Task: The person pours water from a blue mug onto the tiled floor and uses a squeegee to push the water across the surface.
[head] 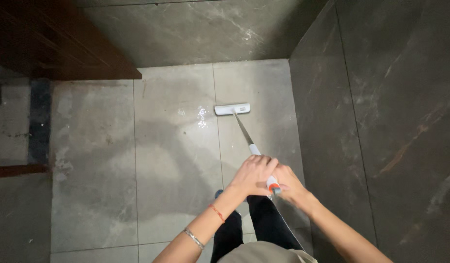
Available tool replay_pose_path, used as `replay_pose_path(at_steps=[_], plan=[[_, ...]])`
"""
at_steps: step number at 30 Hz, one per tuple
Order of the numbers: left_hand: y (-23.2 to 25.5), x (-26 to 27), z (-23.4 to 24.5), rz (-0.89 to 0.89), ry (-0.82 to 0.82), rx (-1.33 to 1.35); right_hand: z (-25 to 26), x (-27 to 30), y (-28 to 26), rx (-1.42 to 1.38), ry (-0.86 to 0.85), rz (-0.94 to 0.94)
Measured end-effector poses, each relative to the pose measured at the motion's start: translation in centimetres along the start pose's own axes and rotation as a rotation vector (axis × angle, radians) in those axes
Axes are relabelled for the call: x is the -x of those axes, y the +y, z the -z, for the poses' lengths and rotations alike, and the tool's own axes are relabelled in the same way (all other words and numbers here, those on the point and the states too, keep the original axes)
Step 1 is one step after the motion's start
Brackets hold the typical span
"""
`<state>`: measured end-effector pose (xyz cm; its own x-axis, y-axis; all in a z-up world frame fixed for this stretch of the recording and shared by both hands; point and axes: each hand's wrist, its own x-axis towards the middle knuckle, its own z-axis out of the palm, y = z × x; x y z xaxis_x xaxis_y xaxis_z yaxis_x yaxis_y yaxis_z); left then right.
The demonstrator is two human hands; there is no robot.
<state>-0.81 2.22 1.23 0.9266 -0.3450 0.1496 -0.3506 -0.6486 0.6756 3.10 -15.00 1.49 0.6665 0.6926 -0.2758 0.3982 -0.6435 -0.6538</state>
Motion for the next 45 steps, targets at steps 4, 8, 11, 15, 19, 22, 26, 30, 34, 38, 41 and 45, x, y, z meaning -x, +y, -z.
replay_pose_path(at_steps=[4, 8, 11, 15, 19, 22, 26, 30, 34, 38, 41, 45], plan=[[-2.4, 0.2, -1.9, -0.084, 0.055, -0.009, -1.7, -0.7, 0.9, -0.057, 0.092, 0.08], [-6.5, -0.3, -2.9, -0.111, 0.153, -0.088, -4.4, -5.4, 3.7, 0.031, 0.145, 0.207], [-6.6, -0.3, -1.9, -0.053, 0.075, -0.08, -5.8, -6.5, 4.3, 0.094, 0.075, 0.025], [-2.8, 0.1, 0.7, 0.022, -0.088, -0.083, -3.9, -3.4, 2.6, 0.112, 0.075, 0.061], [2.0, 2.1, 1.1, 0.048, -0.066, -0.012, -2.7, 1.3, 0.5, 0.151, 0.081, 0.09], [1.5, 3.2, -0.4, -0.015, 0.045, -0.02, -3.9, 1.6, 1.1, 0.094, 0.125, 0.155], [-2.3, 3.2, -3.7, -0.1, 0.073, -0.194, -7.7, -0.1, 3.8, 0.072, 0.157, 0.212], [-3.7, 2.4, -3.7, -0.098, 0.011, -0.233, -9.1, -1.4, 4.9, 0.064, 0.206, 0.142], [-1.3, 2.8, -1.5, -0.078, -0.074, -0.229, -6.8, 0.7, 2.5, 0.118, 0.135, 0.051], [1.0, 4.6, -1.5, -0.043, -0.176, -0.211, -6.2, 3.4, 0.7, 0.083, 0.167, 0.157], [-0.7, 5.7, -3.7, -0.141, -0.019, -0.259, -8.1, 3.1, 2.3, 0.114, 0.144, 0.184], [-4.0, 5.5, -6.3, -0.098, 0.077, -0.293, -10.1, -0.1, 4.5, 0.095, 0.146, 0.182]])
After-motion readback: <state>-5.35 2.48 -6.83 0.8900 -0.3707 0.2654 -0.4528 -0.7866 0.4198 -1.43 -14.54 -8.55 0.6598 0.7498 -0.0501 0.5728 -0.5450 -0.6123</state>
